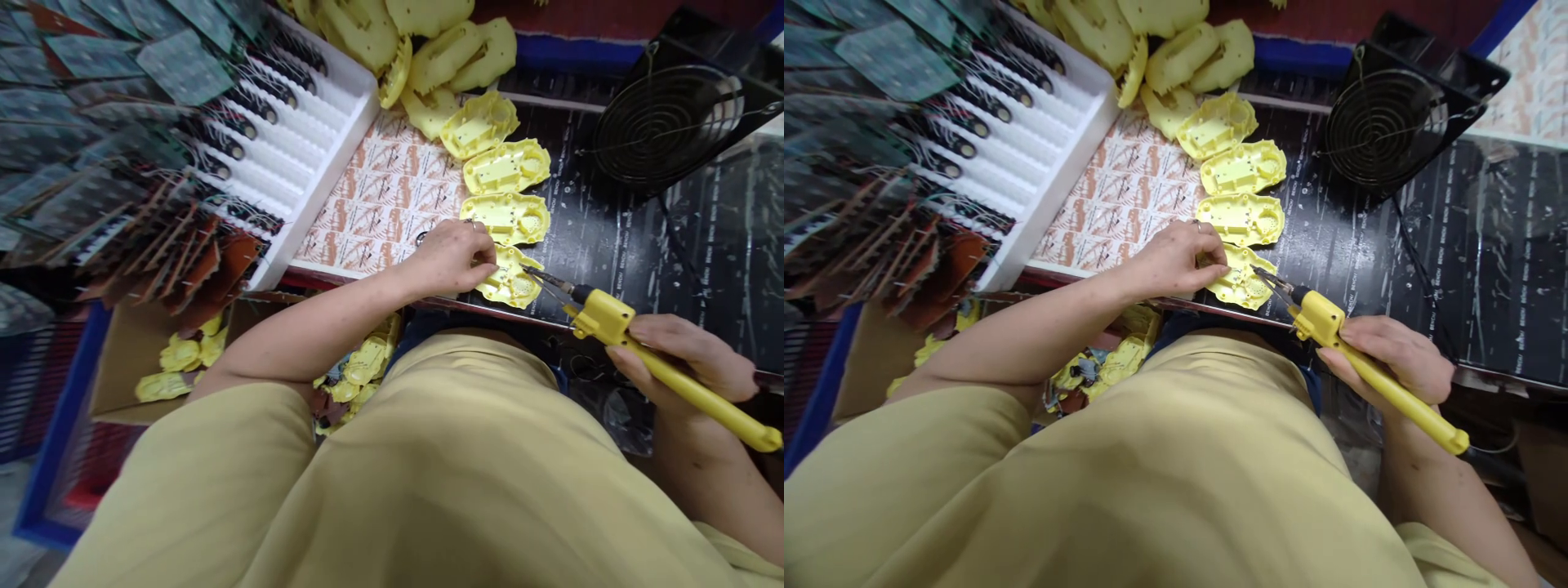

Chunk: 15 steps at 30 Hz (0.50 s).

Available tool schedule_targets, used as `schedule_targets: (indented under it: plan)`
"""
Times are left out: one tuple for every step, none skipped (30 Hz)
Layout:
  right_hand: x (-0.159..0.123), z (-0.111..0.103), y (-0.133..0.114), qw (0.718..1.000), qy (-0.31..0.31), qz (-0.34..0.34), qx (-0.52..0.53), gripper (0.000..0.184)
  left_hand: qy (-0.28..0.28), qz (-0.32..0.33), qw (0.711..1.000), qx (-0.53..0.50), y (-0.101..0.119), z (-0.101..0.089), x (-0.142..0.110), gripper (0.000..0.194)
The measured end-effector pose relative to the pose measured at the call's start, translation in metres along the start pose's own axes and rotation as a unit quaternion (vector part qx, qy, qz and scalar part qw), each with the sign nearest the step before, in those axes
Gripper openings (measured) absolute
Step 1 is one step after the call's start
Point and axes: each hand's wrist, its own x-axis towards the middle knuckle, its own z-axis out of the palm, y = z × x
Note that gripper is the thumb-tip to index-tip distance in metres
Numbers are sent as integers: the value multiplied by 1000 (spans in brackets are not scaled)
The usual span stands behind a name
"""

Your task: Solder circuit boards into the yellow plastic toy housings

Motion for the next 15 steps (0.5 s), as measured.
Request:
schedule_targets:
  plan:
    - [-1,2,-1,999,17,-33,-5,24,-3,-1,1000,0,0,0,0,17]
    - [-1,3,-2,998,37,-56,-16,27,-5,-1,1000,1,1,-1,0,17]
    - [-2,4,-3,996,51,-64,-30,36,-7,0,1000,3,1,-1,1,17]
    - [-3,5,-4,996,55,-63,-40,43,-8,2,1000,5,2,-1,1,17]
    - [-3,6,-5,996,52,-58,-40,47,-7,3,1000,6,2,-1,1,17]
    - [-2,6,-6,997,46,-57,-28,44,-7,4,1000,7,1,-1,0,17]
    - [-1,7,-7,998,37,-58,-9,38,-6,6,1000,6,0,-1,-1,17]
    - [0,8,-9,997,29,-65,11,30,-4,8,1000,3,-1,-2,-2,16]
    - [2,9,-11,996,29,-82,28,26,0,10,1000,-2,-2,-2,-3,16]
    - [3,10,-14,993,36,-107,43,26,8,11,1000,-8,-3,-2,-5,16]
    - [4,11,-17,990,45,-124,52,28,16,11,1000,-16,-5,-3,-7,16]
    - [4,11,-19,989,50,-130,54,30,23,10,999,-24,-5,-3,-9,16]
    - [2,11,-22,991,54,-117,45,32,27,8,999,-30,-5,-3,-10,15]
    - [0,10,-23,994,58,-93,27,32,28,6,999,-35,-5,-3,-12,13]
    - [-3,10,-24,996,57,-71,5,30,24,5,999,-38,-4,-3,-13,12]
